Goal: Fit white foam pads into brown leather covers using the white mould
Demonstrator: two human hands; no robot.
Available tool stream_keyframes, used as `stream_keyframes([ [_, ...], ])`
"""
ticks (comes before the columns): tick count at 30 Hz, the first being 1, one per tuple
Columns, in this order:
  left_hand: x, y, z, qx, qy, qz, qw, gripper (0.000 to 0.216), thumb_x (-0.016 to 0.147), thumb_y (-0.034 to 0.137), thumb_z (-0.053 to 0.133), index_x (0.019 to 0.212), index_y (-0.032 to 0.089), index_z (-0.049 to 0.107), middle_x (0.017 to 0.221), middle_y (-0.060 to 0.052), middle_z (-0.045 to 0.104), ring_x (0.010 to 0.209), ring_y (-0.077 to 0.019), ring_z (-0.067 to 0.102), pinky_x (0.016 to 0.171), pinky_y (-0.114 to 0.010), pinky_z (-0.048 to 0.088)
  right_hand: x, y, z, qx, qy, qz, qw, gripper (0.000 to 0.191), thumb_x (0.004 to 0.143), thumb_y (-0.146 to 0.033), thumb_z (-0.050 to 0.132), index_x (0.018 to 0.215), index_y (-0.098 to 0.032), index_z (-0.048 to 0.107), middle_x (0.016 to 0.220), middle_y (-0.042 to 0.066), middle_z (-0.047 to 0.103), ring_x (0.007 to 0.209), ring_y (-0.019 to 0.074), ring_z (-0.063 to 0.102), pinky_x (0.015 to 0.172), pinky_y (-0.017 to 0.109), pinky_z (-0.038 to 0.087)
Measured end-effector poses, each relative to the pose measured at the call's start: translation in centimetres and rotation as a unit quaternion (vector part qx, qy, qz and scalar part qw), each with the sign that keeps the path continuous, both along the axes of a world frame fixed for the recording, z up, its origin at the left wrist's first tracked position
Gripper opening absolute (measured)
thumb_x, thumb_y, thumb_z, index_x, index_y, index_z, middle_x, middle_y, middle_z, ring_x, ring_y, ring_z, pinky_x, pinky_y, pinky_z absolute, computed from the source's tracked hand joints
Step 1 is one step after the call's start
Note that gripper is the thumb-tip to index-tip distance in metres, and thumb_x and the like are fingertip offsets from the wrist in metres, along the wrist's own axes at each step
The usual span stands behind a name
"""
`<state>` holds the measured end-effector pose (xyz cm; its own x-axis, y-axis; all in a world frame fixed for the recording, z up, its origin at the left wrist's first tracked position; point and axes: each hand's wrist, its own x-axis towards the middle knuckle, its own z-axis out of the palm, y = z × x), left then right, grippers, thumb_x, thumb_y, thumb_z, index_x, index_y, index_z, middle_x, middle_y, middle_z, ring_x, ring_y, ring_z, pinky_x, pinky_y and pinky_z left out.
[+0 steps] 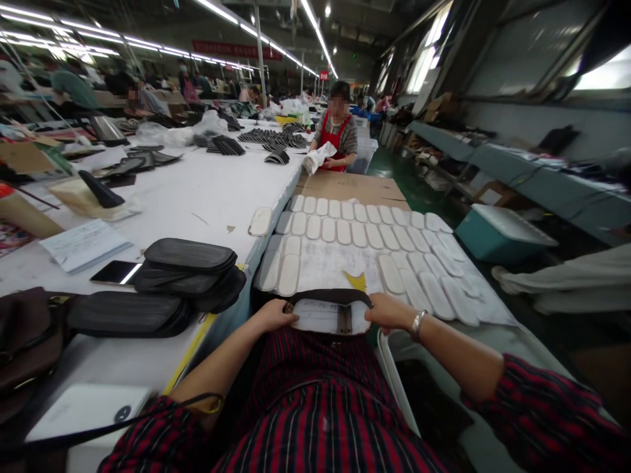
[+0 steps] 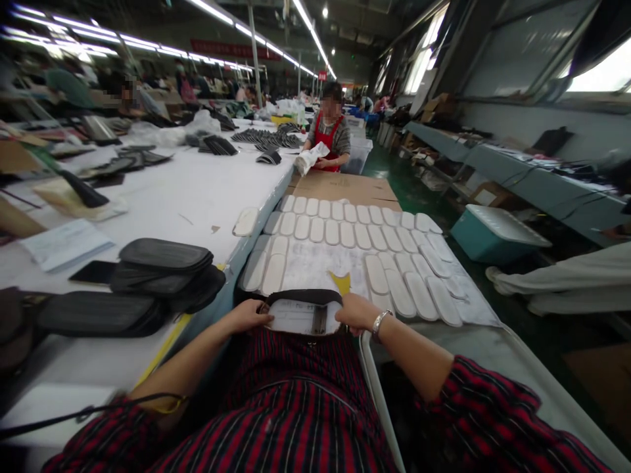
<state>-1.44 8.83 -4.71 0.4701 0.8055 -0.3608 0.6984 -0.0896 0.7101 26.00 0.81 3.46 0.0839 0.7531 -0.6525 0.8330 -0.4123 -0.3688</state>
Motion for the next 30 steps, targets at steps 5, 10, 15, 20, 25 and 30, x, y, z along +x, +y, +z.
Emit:
stream_keyframes([
  [5,0.6,0.5,0.0,0.027,0.019,0.006,0.999,0.023,0.071,0.028,0.055,0.052,0.017,0.055,0.052,-0.004,0.055,0.066,-0.0209,0.058,0.065,-0.027,0.042,1.0,-0.3,-1.4,-0.011,0.038,-0.053,0.998,0.014,0.067,-0.016,0.046,0.080,-0.011,0.052,0.060,0.008,0.060,0.041,0.0159,0.056,0.040,0.026,0.046],
  [10,0.7,-0.2,0.0,0.039,0.044,-0.002,0.998,0.028,0.077,0.029,0.049,0.052,0.017,0.054,0.054,-0.005,0.056,0.069,-0.0216,0.059,0.067,-0.027,0.041,1.9,-0.9,-2.3,0.026,0.058,-0.024,0.998,0.013,0.066,-0.017,0.045,0.077,-0.012,0.052,0.061,0.007,0.060,0.042,0.0162,0.056,0.039,0.025,0.046],
  [15,0.9,-0.9,-0.2,0.056,0.085,-0.017,0.995,0.032,0.082,0.032,0.042,0.058,0.016,0.056,0.066,-0.009,0.062,0.073,-0.0233,0.059,0.072,-0.031,0.041,3.3,-1.9,-4.9,0.045,0.076,-0.033,0.996,0.023,0.069,-0.015,0.043,0.089,-0.012,0.054,0.064,0.005,0.060,0.041,0.0120,0.054,0.040,0.021,0.043],
  [20,1.7,-0.1,0.4,0.092,0.136,-0.039,0.986,0.030,0.075,0.041,0.053,0.085,0.014,0.061,0.091,-0.016,0.063,0.089,-0.0308,0.058,0.083,-0.040,0.039,3.2,-3.3,-7.0,0.046,0.055,-0.083,0.994,0.037,0.078,-0.016,0.036,0.113,-0.011,0.047,0.081,0.009,0.062,0.058,0.0151,0.060,0.057,0.027,0.049],
  [25,4.5,1.7,2.0,0.158,0.172,-0.167,0.958,0.027,0.077,0.020,0.045,0.098,0.017,0.062,0.100,-0.016,0.062,0.097,-0.0310,0.057,0.086,-0.042,0.039,1.4,-2.8,-5.5,0.247,-0.165,0.082,0.951,0.041,0.077,-0.014,0.044,0.118,-0.016,0.049,0.110,0.014,0.056,0.098,0.0250,0.056,0.082,0.033,0.044],
  [30,6.2,4.3,2.7,0.172,0.182,-0.224,0.942,0.025,0.072,0.015,0.045,0.080,0.018,0.068,0.089,-0.014,0.067,0.089,-0.0295,0.061,0.082,-0.041,0.043,1.4,-0.5,-6.4,0.241,-0.195,0.179,0.934,0.036,0.077,-0.004,0.034,0.093,-0.019,0.062,0.091,0.010,0.064,0.082,0.0240,0.061,0.072,0.034,0.048],
])
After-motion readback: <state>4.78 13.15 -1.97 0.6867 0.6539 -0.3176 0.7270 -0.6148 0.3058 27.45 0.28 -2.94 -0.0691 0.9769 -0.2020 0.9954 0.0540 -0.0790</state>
